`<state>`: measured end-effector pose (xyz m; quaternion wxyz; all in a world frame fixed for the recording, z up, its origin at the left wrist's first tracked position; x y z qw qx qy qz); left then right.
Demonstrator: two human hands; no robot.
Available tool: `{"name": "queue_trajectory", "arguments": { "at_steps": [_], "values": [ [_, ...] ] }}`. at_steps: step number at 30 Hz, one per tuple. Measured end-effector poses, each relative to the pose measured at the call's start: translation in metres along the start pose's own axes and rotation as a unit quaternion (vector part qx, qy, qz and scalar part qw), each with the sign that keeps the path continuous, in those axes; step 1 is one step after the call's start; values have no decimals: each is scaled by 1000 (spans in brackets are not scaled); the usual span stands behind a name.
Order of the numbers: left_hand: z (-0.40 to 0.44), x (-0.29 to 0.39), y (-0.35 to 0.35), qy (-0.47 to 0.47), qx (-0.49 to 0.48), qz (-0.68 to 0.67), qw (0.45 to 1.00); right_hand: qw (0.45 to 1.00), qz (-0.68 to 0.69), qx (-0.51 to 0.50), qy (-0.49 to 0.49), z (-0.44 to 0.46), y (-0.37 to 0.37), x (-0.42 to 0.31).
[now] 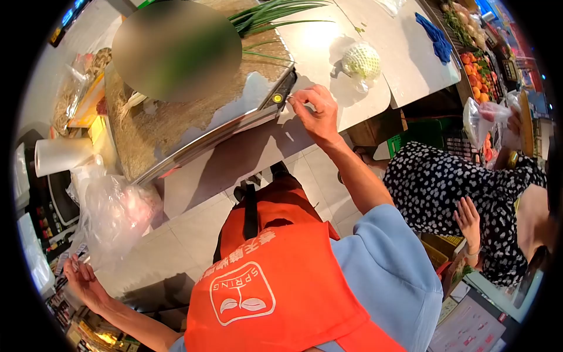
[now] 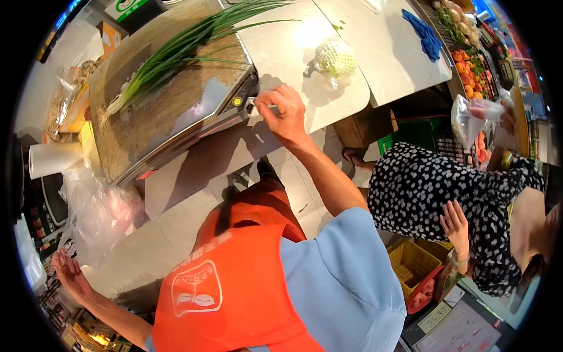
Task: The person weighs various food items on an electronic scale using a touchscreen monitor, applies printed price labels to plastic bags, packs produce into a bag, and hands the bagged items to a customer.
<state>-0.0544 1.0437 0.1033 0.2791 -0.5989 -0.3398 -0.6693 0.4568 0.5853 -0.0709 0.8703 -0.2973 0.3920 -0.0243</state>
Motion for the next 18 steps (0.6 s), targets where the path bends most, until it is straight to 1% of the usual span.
{"name": "queue_trajectory", "arguments": {
  "at_steps": [1,2,5,6,7,8,9,10,11,12,13,15,16,17,18],
  "values": [
    [0,-1,-1,-4,-33,-9,999,1000,-6,9,-4,0,0,-1],
    [-1,-2,-8,1,-24,8,1000,1000,-8,9,-3,-1,0,-3],
    [-10,-6,-32,4,67,6,998,999,-45,15,-25,-10,4,-2],
    [-16,-5,-26,20,86,16,996,999,-48,13,-13,-12,4,-2],
    [-19,-6,-26,5,79,9,997,999,-42,7,-2,-14,6,-3],
    [-26,-6,-20,19,142,53,988,998,-57,10,-17,-16,6,-6],
    [-26,-3,-5,21,82,48,995,997,-83,-5,3,-23,5,0],
    [-29,-2,7,21,105,44,993,994,-74,14,81,-33,3,4],
    [-30,-2,23,17,82,33,996,994,-74,15,80,-40,-3,-5],
    [-29,0,32,26,55,52,997,990,-126,21,58,-49,-7,-11],
    [-29,2,44,28,13,37,999,993,-100,33,53,-52,-11,-32],
    [-37,6,50,-2,51,110,993,996,-54,-56,38,-53,-6,-83],
    [-36,9,62,14,57,198,979,996,12,-79,30,-51,4,-107],
    [-33,12,70,27,56,282,957,992,73,-99,26,-48,14,-131],
    [-38,18,68,6,76,386,919,982,129,-137,11,-41,24,-157]
  ]
}}
Point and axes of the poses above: each hand's wrist, its own z-axis towards the middle knuckle, its own y-axis out of the palm, x = y × z, the point moved 6 cm from there along z, towards the middle knuckle, and after that the axes turned 8 degrees about -x, right-handed, at the moved point
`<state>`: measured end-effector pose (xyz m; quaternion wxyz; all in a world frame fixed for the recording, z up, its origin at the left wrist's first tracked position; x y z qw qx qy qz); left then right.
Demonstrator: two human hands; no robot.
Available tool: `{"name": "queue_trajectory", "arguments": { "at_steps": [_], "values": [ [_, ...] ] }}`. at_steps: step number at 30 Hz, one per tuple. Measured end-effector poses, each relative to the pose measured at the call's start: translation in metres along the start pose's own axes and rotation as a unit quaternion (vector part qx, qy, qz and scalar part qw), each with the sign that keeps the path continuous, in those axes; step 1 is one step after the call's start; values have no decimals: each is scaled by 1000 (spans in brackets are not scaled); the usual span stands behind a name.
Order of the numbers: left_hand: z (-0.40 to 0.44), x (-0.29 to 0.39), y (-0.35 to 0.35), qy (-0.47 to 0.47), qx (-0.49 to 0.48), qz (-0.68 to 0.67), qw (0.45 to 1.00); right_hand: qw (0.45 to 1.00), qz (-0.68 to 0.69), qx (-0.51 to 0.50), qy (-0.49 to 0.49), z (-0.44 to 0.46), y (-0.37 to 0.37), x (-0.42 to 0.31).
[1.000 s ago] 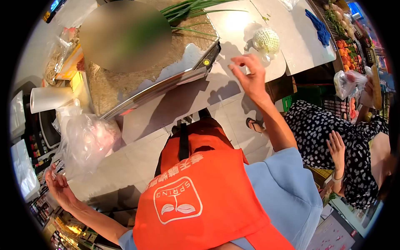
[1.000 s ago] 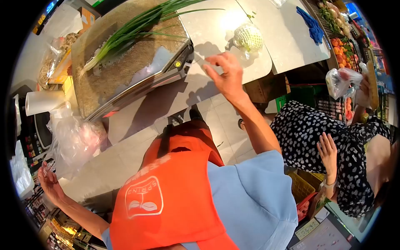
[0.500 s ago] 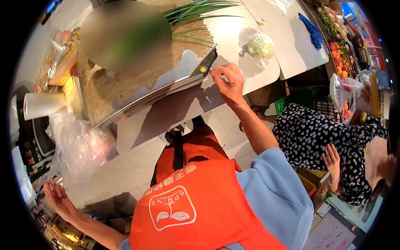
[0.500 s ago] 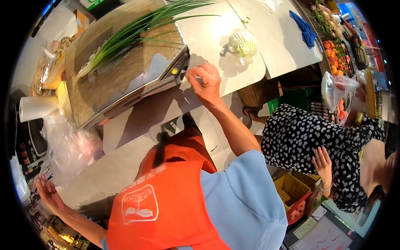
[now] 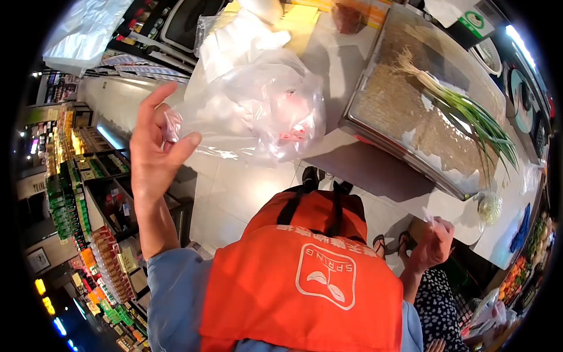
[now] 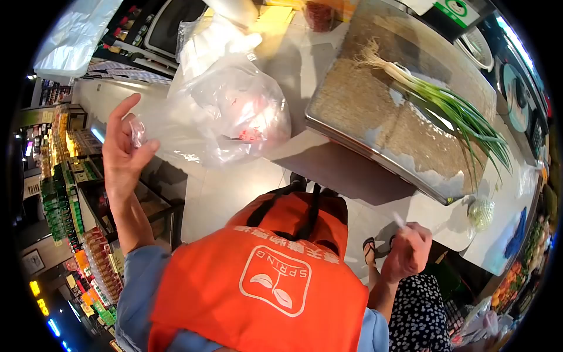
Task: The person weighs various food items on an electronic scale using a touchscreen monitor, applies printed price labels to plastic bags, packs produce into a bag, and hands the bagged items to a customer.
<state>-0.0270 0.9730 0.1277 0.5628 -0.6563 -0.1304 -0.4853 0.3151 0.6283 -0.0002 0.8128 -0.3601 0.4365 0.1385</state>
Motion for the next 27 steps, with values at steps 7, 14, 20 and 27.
{"name": "queue_trajectory", "arguments": {
  "at_steps": [7,14,20,27],
  "values": [
    [-6,15,-8,39,-7,218,975,825,546,-146,-21,99,97,-76],
    [-10,-48,7,125,-74,-232,962,781,576,-224,91,171,214,-109],
    [-6,-122,10,-12,-102,-432,896,677,599,-345,252,103,293,-91],
    [18,-116,15,168,-237,71,954,597,611,-373,360,41,319,-78]
  ]
}}
Point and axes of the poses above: each hand's wrist, its own z-axis towards the middle knuckle, its own y-axis out of the palm, x = y × z, the point moved 6 cm from there along z, towards the middle knuckle, and after that the axes turned 8 degrees about -x, right-handed, at the moved point
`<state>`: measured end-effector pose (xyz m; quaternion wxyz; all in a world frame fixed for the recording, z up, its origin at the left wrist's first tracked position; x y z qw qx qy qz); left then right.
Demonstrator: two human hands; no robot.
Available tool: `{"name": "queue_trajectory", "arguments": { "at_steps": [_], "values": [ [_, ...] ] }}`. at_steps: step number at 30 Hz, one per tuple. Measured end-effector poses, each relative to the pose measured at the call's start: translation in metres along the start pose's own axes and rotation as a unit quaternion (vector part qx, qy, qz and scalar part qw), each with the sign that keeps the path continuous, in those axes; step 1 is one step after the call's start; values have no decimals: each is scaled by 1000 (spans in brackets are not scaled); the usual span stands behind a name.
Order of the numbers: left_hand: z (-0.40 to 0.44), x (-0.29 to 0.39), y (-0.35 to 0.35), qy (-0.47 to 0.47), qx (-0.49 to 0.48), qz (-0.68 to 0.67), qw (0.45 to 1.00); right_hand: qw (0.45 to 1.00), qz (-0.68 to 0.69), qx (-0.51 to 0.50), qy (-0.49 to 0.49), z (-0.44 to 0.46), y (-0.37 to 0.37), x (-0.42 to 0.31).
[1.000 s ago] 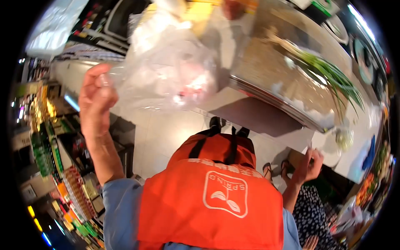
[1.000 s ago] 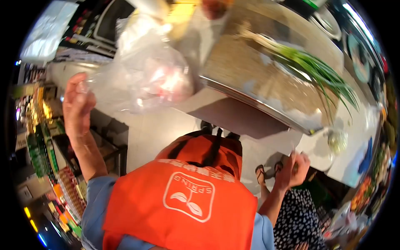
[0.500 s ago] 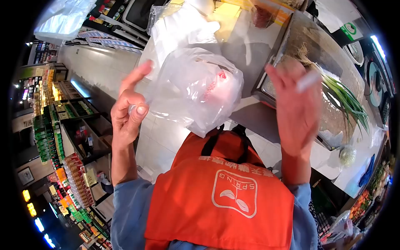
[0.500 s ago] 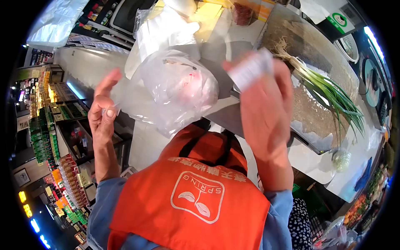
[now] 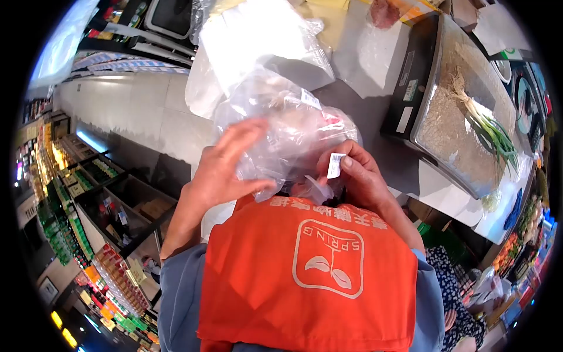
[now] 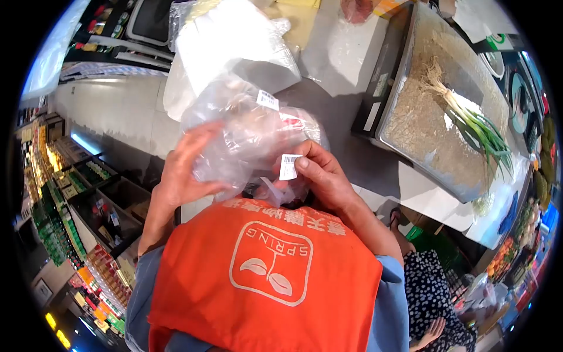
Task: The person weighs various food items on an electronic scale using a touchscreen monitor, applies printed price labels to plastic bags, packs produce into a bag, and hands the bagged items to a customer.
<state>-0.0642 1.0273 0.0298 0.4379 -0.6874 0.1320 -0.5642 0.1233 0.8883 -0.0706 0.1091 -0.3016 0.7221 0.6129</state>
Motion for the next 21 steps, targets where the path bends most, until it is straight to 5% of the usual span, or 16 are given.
{"name": "queue_trajectory", "arguments": {
  "at_steps": [2,12,16,18,21],
  "values": [
    [-2,-6,12,-26,-135,37,990,1000,-1,-8,-19,0,10,-1],
    [-2,-17,13,-32,-131,49,990,996,-32,-4,-81,-4,28,-24],
    [-1,-17,19,-52,-172,46,983,986,-81,114,-86,8,30,-79],
    [1,-15,19,-43,-178,43,982,956,-217,185,-67,37,34,-96],
    [1,-13,19,-34,-154,48,986,963,-228,146,-9,84,46,-86]
  ]
}}
Point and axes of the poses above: each hand's wrist, its own z-axis towards the middle knuckle, its own y-axis out of the palm, x = y × z, the point moved 6 cm from there along z, towards the middle knuckle, and after that the axes turned 8 degrees about -x, right-handed, at the moved point
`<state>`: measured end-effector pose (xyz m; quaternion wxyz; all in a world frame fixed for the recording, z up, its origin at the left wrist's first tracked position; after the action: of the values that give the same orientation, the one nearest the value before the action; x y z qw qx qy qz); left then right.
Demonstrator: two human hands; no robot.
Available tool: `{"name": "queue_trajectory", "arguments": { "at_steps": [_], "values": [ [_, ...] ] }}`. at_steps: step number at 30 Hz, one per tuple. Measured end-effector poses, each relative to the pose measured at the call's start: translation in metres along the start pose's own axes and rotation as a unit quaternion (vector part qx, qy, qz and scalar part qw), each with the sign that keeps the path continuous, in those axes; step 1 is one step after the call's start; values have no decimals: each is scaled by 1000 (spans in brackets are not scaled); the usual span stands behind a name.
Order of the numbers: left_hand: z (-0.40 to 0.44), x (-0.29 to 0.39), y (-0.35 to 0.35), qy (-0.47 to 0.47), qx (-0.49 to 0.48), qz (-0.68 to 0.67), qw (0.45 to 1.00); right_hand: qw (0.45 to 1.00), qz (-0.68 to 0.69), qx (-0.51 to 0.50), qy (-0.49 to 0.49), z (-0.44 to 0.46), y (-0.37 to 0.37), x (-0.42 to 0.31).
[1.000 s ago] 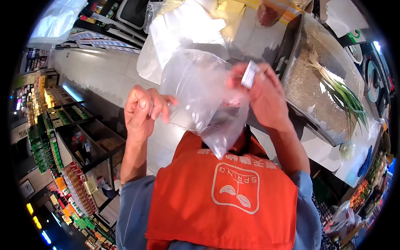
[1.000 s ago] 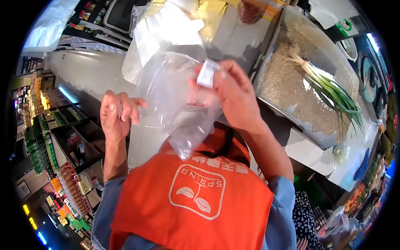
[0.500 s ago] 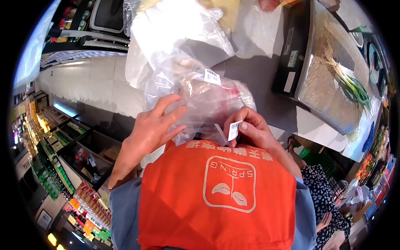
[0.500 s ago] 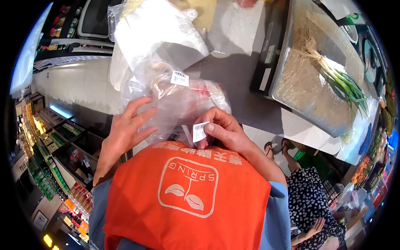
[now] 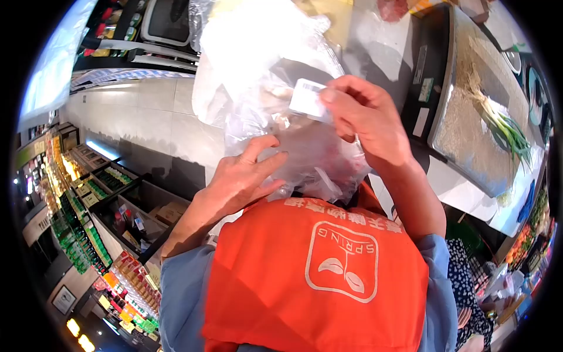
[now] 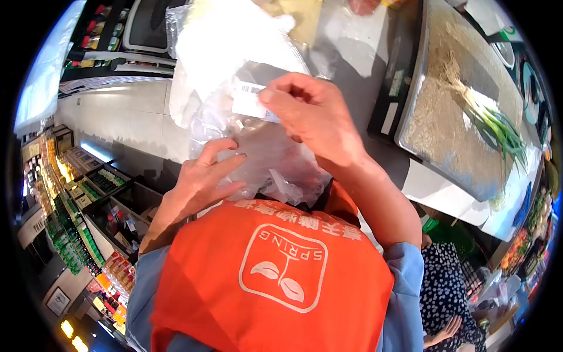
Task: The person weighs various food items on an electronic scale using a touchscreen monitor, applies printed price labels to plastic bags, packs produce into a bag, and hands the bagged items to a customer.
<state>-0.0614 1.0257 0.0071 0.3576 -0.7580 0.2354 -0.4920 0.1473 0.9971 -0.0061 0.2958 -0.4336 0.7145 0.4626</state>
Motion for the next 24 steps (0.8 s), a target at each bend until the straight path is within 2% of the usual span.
{"name": "queue_trajectory", "arguments": {
  "at_steps": [4,7,10,13,15,19,24],
  "values": [
    [-4,-3,3,4,-7,4,1000,998,-25,-50,8,32,26,2],
    [-7,-6,5,20,-6,-8,1000,995,-89,-50,23,49,32,6],
    [-7,-10,6,32,-13,-34,999,980,-186,-20,63,59,37,13],
    [-6,-12,6,31,-31,-38,998,949,-305,-35,79,67,42,17],
    [-7,-16,9,24,-47,-32,998,925,-374,-37,58,74,40,21],
    [-9,-18,14,70,-33,-80,994,884,-466,-35,5,76,42,18],
    [-15,-22,15,102,11,-98,990,852,-518,-74,9,80,45,9]
  ]
}}
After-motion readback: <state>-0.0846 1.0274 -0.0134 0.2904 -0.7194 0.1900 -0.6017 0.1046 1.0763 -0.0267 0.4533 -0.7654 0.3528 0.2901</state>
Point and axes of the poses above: each hand's wrist, its own z-axis towards the middle knuckle, its own y-axis out of the palm, x = y × z, the point moved 6 cm from there along z, towards the middle knuckle, and after that the axes turned 8 degrees about -x, right-handed, at the moved point
